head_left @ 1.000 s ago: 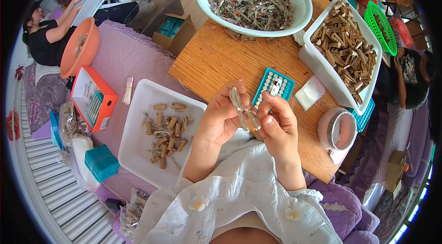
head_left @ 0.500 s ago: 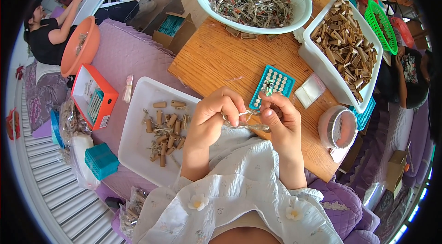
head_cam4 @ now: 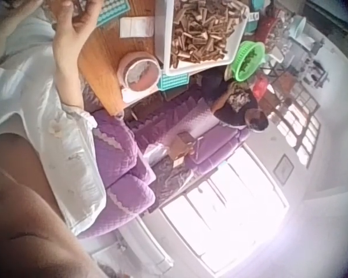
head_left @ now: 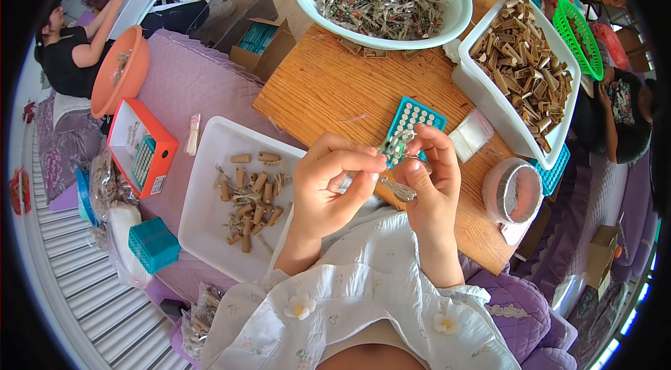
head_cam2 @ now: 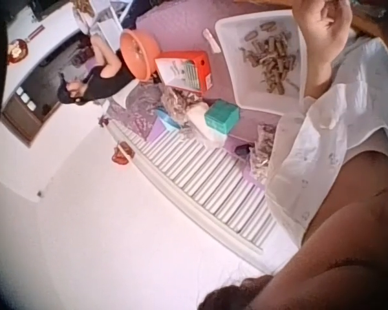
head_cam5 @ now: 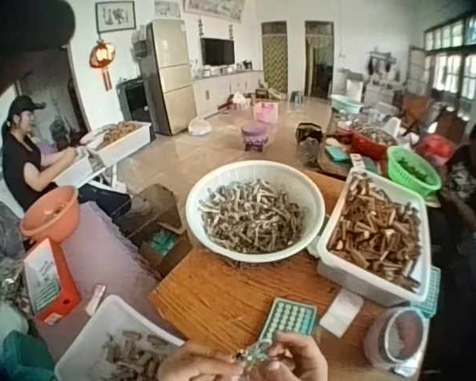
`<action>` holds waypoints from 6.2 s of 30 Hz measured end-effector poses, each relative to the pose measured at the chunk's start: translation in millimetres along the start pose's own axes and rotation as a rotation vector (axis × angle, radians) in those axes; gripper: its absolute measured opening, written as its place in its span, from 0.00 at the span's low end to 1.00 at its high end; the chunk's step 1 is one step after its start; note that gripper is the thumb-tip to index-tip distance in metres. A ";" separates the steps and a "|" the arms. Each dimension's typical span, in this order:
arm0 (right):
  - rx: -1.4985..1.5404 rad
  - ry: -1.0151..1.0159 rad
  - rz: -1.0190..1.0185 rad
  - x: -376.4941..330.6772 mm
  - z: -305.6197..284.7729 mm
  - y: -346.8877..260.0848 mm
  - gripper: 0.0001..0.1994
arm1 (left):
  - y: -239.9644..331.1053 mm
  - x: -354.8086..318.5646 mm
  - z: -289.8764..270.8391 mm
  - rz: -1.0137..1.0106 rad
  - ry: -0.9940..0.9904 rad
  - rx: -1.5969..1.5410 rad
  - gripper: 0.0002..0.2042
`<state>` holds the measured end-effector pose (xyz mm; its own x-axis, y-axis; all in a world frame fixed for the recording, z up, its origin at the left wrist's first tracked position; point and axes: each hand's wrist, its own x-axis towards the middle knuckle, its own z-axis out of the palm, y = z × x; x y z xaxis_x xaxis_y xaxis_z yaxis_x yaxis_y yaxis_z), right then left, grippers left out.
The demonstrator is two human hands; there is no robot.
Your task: The person assembles a cork-shaped bottle light by fitting the wire string light and battery unit into the cork casing by hand, then raises and stretches both arms upward.
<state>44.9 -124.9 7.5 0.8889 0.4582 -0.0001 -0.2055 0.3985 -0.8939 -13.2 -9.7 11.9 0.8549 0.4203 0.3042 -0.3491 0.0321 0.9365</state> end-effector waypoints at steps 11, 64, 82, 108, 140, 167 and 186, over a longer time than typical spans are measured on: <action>0.138 -0.019 0.175 1.9 1.4 3.0 0.18 | -2.7 0.7 2.5 0.087 0.109 0.050 0.09; -0.014 -0.084 0.145 9.5 -8.5 8.0 0.17 | -24.4 12.5 6.4 0.117 0.058 0.379 0.04; -0.251 0.063 0.038 15.9 8.0 12.3 0.12 | -30.8 11.0 2.3 -0.439 0.069 -0.465 0.05; -0.178 -0.041 0.090 13.4 -10.5 -2.4 0.11 | -24.2 11.6 4.2 -0.348 -0.036 -0.184 0.04; 0.110 -0.151 0.336 4.6 -13.9 -5.6 0.10 | -28.4 8.2 -8.3 -0.323 -0.040 -0.412 0.00; -0.815 -0.070 -0.178 -4.1 5.1 -1.5 0.09 | -23.3 13.1 -11.6 -0.210 0.005 -0.200 0.07; -0.749 -0.130 -0.054 2.1 -9.5 -7.2 0.12 | -29.8 18.9 -14.8 -0.326 0.173 -0.355 0.04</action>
<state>52.1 -134.3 9.7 0.8248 0.5618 0.0640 0.2110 -0.2009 -0.9566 7.7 10.7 -12.9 0.8756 0.4798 -0.0553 -0.2090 0.4797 0.8521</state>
